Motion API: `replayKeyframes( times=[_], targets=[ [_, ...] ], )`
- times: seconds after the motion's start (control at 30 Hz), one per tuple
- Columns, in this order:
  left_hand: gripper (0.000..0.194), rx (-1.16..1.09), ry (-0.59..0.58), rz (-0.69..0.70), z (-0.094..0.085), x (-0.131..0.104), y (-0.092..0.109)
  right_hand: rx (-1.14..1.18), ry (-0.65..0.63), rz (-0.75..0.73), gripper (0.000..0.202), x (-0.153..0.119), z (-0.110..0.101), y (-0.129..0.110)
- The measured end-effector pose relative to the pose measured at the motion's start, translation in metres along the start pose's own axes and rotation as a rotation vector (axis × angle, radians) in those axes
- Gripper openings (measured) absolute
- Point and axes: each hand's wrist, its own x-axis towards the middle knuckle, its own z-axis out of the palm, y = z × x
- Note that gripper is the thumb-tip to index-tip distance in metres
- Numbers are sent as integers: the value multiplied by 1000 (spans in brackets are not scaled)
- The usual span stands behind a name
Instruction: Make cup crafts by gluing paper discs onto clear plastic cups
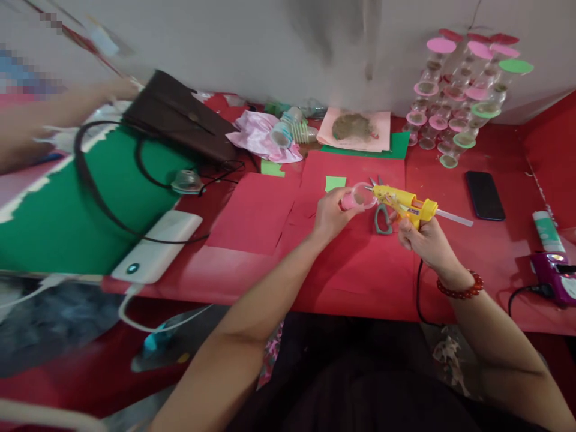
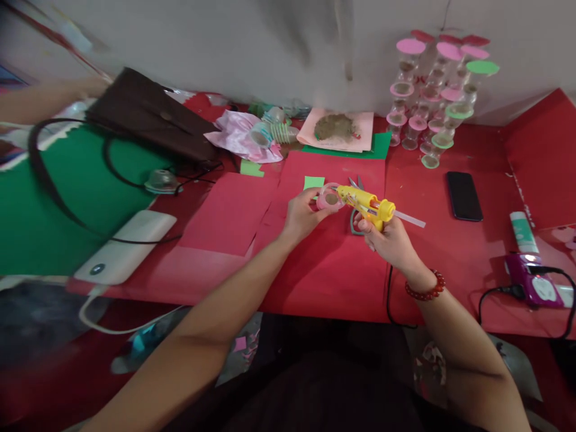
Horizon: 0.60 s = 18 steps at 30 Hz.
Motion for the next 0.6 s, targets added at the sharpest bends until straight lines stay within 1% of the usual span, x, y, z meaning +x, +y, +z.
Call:
replayKeyframes(
  times=[0.13,0.27,0.47,0.6],
  targets=[
    [34,25,-15,28,1,-2,0,22,15,24,54,2,1,4],
    [37,27,-28,37,2,-2,0,16,40,41,55,4,1,10],
    [38,45,-42,63,0,-2,1,-14,14,49,54,6,1,14],
    [38,82,-37,98,-1,-2,0,-11,26,63,59,7,1,18]
  ],
)
